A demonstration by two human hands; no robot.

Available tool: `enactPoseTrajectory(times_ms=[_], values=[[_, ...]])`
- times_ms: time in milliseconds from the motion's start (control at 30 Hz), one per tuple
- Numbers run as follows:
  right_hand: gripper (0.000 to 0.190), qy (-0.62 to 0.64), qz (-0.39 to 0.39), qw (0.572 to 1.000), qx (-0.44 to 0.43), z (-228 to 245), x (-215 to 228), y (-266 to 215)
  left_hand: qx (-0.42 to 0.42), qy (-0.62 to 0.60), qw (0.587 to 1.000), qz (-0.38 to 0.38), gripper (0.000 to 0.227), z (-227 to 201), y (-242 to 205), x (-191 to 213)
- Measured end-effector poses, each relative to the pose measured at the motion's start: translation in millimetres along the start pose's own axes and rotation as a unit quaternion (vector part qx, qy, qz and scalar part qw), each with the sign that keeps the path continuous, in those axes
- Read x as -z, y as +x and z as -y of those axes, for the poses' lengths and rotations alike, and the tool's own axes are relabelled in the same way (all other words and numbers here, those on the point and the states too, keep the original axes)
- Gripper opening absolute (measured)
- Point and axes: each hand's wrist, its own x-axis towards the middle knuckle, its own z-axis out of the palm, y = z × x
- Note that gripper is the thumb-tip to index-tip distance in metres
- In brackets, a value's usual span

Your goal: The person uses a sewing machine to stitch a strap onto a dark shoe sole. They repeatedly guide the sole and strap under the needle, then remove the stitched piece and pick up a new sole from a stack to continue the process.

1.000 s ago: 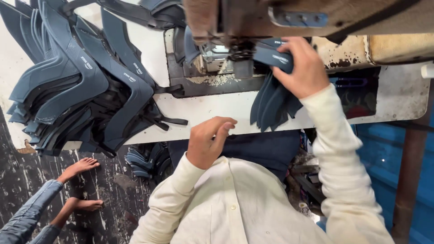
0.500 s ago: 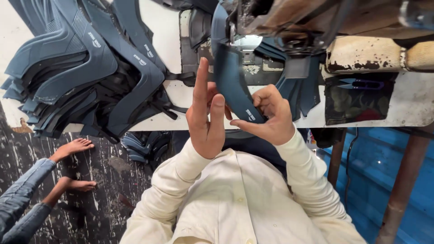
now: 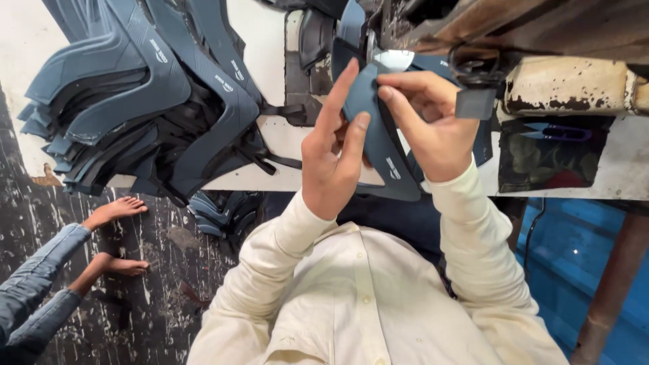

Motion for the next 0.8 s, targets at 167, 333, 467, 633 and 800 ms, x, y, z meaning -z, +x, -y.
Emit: enactPoseTrajectory(times_ms=[167,333,467,633,800], values=[[0.015,0.038,-0.046,0.998,-0.026,1.8,-5.9,11.5,-0.065,0.116,0.99,-0.05,0.047,8.6,13.3,-2.2],[0.016,0.043,-0.022,0.999,-0.013,0.5,-4.2,11.4,-0.097,0.11,0.987,-0.06,0.042,17.7,21.3,-4.6],[0.015,0.075,-0.032,0.996,-0.047,-8.4,-4.0,9.8,-0.089,0.139,0.986,-0.036,0.055,-1.8,15.1,-5.3],[0.015,0.091,-0.025,0.995,-0.009,-5.4,-5.6,12.0,-0.041,0.162,0.986,0.007,0.075,-9.4,-18.2,6.0],[0.014,0.082,-0.031,0.996,-0.031,-4.1,-7.5,11.7,-0.095,0.253,0.963,0.015,0.067,-14.2,-17.4,23.5]])
